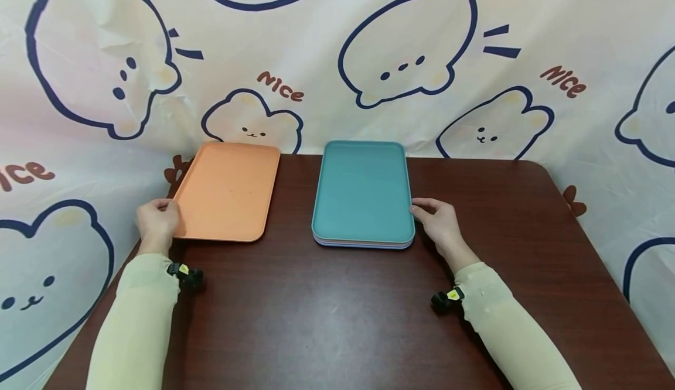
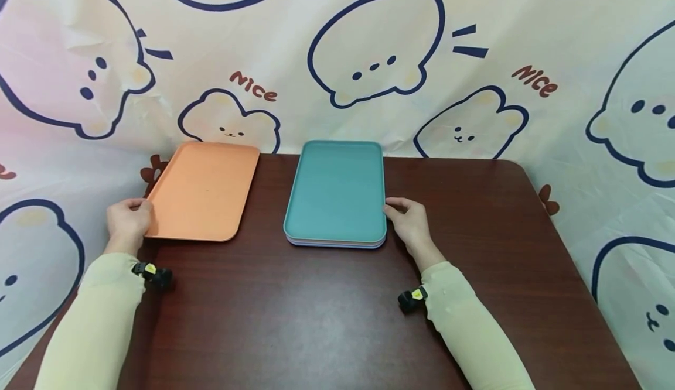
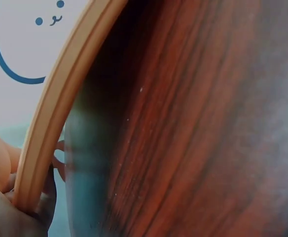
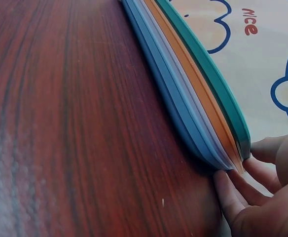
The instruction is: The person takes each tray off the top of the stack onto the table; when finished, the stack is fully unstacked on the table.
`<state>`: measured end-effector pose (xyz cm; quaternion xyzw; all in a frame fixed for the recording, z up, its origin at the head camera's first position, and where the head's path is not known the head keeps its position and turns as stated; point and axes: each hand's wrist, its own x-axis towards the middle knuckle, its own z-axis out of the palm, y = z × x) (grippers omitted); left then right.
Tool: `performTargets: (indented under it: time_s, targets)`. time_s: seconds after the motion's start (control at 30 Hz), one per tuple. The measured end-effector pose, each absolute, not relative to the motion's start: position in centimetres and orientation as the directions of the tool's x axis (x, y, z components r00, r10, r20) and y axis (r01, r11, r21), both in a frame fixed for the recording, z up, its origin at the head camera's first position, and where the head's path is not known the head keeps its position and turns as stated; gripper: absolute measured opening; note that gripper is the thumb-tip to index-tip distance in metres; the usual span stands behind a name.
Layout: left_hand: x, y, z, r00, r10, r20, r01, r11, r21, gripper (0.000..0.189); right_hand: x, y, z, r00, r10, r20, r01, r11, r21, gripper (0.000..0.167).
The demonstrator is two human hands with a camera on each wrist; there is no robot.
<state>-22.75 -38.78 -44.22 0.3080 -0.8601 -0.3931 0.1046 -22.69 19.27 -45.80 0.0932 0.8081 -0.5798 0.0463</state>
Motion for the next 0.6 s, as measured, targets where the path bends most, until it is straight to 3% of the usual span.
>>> performTargets:
  time_s: [0.37,0.6]
  targets:
    - [-23.2,-39.1,-45.1,-0.791,-0.590,-0.161,-0.517,0.505,0.692,0.044,-22.6,19.0,-46.1,-0.977,0.091,-0.193,0.212,0.295,-0.932,0.038]
    - [-24.0,-38.6,-45.6,-0.777,-0.605,-0.175,-0.514,0.450,0.731,0.043,-22.8,19.2,-46.1,-0.979,0.106,-0.175,0.200,0.306,-0.931,0.038]
